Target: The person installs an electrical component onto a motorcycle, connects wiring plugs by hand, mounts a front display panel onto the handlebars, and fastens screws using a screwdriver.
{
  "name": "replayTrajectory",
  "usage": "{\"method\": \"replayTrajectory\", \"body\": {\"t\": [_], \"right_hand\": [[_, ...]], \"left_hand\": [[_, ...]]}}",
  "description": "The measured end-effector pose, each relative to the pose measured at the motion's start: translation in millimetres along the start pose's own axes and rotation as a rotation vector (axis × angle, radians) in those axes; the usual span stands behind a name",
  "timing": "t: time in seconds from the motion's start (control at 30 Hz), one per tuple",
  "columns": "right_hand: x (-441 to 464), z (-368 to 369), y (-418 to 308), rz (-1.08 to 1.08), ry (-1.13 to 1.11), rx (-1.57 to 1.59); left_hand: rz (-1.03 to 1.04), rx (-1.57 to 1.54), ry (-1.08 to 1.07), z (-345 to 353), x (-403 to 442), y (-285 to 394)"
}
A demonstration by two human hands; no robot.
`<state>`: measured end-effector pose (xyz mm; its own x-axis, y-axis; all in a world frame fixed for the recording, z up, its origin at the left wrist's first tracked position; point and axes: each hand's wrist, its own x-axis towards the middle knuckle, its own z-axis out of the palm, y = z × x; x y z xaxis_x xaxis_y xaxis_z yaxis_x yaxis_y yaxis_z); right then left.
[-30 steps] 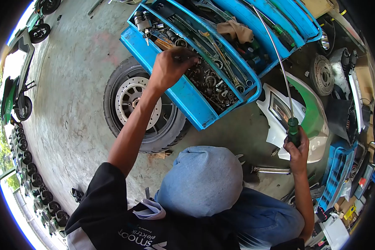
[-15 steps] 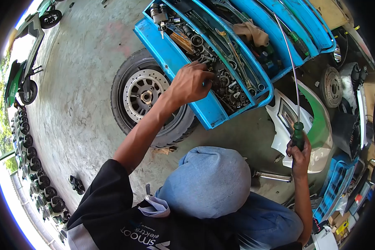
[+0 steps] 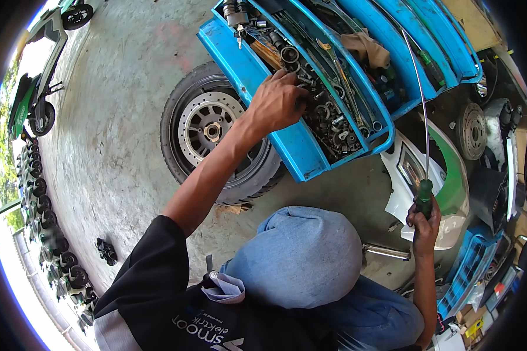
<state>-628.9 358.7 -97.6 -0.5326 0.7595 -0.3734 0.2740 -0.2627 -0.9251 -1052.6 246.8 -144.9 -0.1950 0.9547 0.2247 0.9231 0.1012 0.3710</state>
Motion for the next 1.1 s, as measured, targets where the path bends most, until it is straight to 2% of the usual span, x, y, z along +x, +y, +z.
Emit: {"method": "replayTrajectory", "body": {"t": [0.17,0.3,0.37,0.5,0.73,0.9,0.97,1.03,1.1], "right_hand": [[-4,-4,7,0.014,0.009,-0.037],[-3,-4,7,0.015,-0.006,-0.040],[-4,-3,5,-0.002,-0.036,-0.028],[-4,-2,1,-0.002,-0.061,-0.036],[-1,-5,5,0.014,-0.090,-0.026],[-8,8,-3,-0.062,-0.001,0.014],[-9,3,-2,-0.051,-0.012,0.010],[-10,-2,1,-0.032,-0.020,0.011],[-9,-5,1,0.000,-0.055,-0.021]], "left_hand": [[-0.006,0.020,-0.153,-7,13,7],[0.043,0.098,-0.194,3,26,2],[-0.001,0.163,-0.334,-1,30,4],[0.075,0.135,-0.328,-2,27,6],[0.089,0.049,-0.259,5,17,6],[0.033,0.055,-0.314,4,23,5],[0.021,0.060,-0.257,-7,21,7],[-0.352,-0.438,-0.217,-28,20,11],[-0.647,-1.071,-0.089,-34,8,0]]}}
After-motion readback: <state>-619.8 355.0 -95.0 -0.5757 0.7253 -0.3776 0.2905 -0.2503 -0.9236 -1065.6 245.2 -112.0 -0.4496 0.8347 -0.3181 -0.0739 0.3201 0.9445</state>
